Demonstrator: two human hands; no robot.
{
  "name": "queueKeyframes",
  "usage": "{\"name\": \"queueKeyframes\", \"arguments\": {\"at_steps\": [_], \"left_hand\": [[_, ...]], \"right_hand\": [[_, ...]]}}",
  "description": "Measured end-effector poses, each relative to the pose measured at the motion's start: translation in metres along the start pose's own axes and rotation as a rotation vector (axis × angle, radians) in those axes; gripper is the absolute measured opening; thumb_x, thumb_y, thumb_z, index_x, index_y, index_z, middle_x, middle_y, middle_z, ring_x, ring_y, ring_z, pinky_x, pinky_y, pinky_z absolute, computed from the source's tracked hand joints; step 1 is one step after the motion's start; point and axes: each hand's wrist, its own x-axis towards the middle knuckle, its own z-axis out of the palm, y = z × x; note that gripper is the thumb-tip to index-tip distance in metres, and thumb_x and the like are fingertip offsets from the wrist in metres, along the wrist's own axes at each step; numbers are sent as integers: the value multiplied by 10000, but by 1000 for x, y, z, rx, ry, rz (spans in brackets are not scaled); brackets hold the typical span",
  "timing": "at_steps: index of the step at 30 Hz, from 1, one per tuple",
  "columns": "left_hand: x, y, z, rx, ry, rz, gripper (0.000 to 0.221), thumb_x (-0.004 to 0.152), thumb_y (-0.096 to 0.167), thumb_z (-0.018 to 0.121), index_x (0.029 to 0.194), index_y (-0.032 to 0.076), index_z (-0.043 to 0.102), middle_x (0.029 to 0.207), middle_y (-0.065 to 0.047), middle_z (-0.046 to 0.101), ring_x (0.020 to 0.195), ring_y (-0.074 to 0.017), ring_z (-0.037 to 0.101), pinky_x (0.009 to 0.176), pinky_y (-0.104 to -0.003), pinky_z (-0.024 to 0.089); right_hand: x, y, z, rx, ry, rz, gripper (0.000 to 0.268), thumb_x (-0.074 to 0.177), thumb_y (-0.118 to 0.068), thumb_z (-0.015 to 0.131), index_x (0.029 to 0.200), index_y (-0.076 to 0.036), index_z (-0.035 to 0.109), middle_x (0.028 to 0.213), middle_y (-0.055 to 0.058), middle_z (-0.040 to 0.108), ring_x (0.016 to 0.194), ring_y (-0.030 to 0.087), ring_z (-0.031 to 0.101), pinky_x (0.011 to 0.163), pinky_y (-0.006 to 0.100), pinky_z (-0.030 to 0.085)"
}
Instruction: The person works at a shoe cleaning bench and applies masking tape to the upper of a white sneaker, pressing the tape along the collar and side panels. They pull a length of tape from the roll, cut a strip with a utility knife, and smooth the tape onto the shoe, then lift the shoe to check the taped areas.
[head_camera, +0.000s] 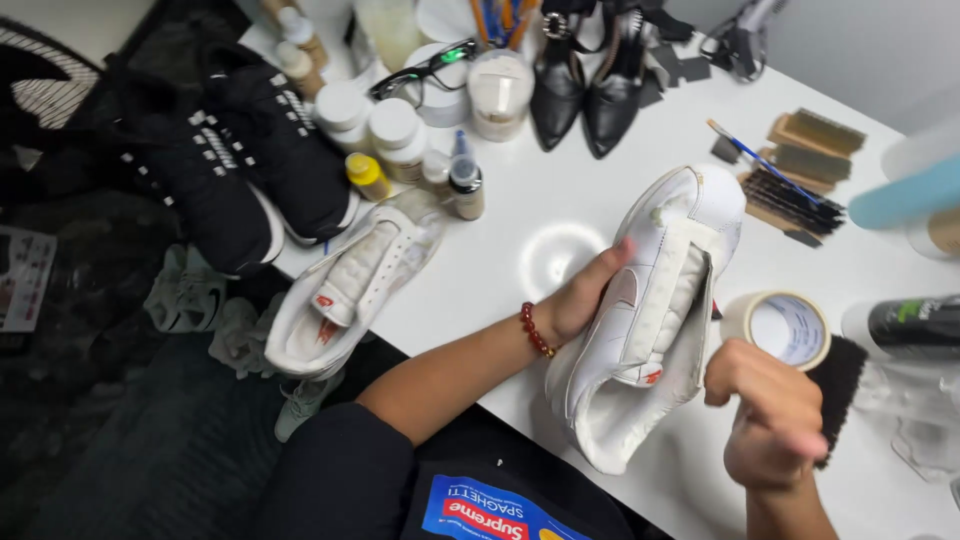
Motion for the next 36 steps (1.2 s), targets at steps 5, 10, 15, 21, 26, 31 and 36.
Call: {"name": "queueKeyframes", "arguments": {"at_steps": [5,10,15,21,26,31,36], "left_hand": [[-72,27,-12,-8,69,6,889,1034,697,393,1564,-17,390,1437,-178,566,1293,-236,589,1117,-387,483],[-161,48,-7,65,119,-56,900,1018,698,390,1575,-8,365,1472,-166,543,1330,-232,566,1142,-379,469],[-227,81,18,-136,236,-127,882,1011,685,368,1569,3,369,1451,-187,559,1326,-289,559,1116,-443,476],[-311,141,-31,-142,348,-94,800,1026,597,388,1568,9,368,1423,-196,569,1354,-308,541,1093,-510,472],[-388,181,-67,-170,469,-101,735,1039,524,406,1566,14,367,1399,-203,577,1378,-323,526,1073,-565,469],[-433,209,-101,-155,529,-116,686,1049,466,421,1565,18,366,1381,-209,584,1397,-336,514,1058,-610,467],[-437,187,-119,-308,394,30,730,1171,420,443,1662,-79,238,1484,-304,490,1440,-396,481,1127,-597,449]], "right_hand": [[17,-11,20,-84,-109,-121,852,1049,-670,182,650,5,516,630,91,539,553,195,551,506,278,412],[69,-92,52,-356,-392,-235,319,807,-229,768,640,-40,573,601,75,555,525,227,561,471,348,395],[93,-172,116,-383,-751,-760,225,711,-241,716,778,-74,580,731,46,502,668,221,561,521,342,435],[39,-186,142,-770,-847,-1108,188,765,-90,679,921,-9,612,970,38,572,828,191,570,578,291,432],[36,-196,138,-872,-662,-993,407,907,-176,667,1307,-126,608,983,73,607,839,220,613,704,338,529],[4,-176,128,-1025,-666,-822,467,863,-170,667,1327,-141,627,1001,111,647,858,260,672,765,411,571],[67,-135,175,-775,-724,-466,578,839,-282,727,1379,-142,573,809,46,625,686,215,638,543,358,504]]}}
